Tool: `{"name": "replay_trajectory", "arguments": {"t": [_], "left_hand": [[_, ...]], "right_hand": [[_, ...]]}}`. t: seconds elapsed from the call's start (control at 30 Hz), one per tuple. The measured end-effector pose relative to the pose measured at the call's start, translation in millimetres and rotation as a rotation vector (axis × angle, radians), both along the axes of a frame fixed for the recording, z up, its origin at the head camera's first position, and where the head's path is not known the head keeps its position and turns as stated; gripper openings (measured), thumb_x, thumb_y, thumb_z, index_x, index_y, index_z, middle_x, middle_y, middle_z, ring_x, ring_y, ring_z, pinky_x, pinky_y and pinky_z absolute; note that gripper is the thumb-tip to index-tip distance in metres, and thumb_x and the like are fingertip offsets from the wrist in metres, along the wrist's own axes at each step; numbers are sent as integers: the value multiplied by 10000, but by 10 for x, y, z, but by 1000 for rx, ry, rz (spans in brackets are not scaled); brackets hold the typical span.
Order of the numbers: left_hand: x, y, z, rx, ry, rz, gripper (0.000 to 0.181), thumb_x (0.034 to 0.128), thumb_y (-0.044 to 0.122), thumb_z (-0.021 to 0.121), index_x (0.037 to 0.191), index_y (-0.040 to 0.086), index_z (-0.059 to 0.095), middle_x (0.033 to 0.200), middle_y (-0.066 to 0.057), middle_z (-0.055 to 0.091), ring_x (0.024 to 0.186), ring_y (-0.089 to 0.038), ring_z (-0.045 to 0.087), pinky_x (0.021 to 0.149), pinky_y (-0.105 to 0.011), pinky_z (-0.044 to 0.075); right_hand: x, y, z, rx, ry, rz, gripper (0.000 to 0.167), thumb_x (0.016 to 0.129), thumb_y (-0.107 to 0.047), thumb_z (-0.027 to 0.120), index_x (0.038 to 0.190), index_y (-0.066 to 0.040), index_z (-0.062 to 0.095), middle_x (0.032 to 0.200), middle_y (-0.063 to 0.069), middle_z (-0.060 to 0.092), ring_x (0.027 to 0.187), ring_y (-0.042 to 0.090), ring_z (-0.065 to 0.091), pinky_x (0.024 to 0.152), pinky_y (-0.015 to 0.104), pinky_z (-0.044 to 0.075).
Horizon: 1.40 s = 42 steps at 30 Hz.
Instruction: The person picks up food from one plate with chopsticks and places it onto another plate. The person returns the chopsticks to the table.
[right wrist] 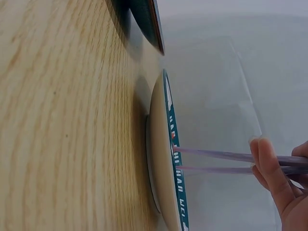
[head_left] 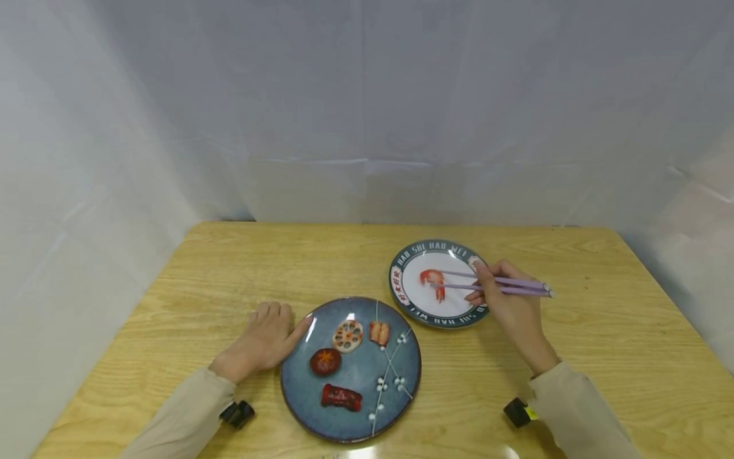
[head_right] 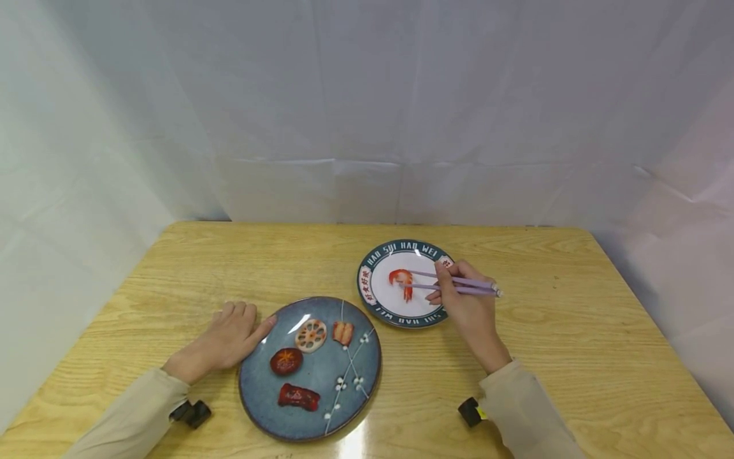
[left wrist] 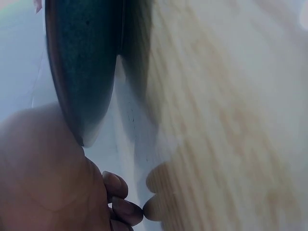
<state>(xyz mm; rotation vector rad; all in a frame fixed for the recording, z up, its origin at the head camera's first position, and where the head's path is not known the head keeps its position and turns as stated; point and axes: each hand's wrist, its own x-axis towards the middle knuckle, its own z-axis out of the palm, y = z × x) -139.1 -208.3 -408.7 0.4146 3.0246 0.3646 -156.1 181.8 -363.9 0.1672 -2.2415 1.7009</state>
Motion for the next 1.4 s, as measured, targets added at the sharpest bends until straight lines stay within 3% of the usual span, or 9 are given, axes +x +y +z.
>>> {"name": "replay_trajectory", "arguments": {"t": [0.23,0.5,0.8,1.1,1.4], "left_hand": [[2,5,11,1,8,1,453,1028,430,380,803,40,435,835,-124,434,903,-346,438,745,-451,342],[3,3,-9,-3,17,0,453,1025,428,387,810,33,445,832,-126,437,906,-353,442,753,-461,348],[0,12,-1,-10,8,8,451,1029,418,378,825,22,454,875,-158,464,974,-390,453,804,-496,359],[14,18,37,-2,14,8,445,1028,414,390,797,37,436,845,-139,450,934,-370,449,762,-461,350],[22,15,38,-9,6,6,457,1027,429,383,821,27,452,861,-143,458,954,-375,452,773,-467,357]], "right_hand": [[103,-109,197,32,-4,-28,235,963,-47,571,821,140,563,727,225,650,558,140,667,526,343,537],[156,-189,210,182,141,-25,232,959,-19,568,782,100,660,687,188,669,559,267,663,493,227,508],[102,-146,76,101,238,-11,240,955,38,535,786,136,676,692,244,662,525,221,654,473,278,512],[-64,1,-202,-25,320,8,273,977,2,513,814,157,668,710,294,646,524,122,652,448,262,499],[-60,-2,-189,-58,334,27,296,985,6,493,805,184,648,697,311,633,516,143,652,446,269,501]]}}
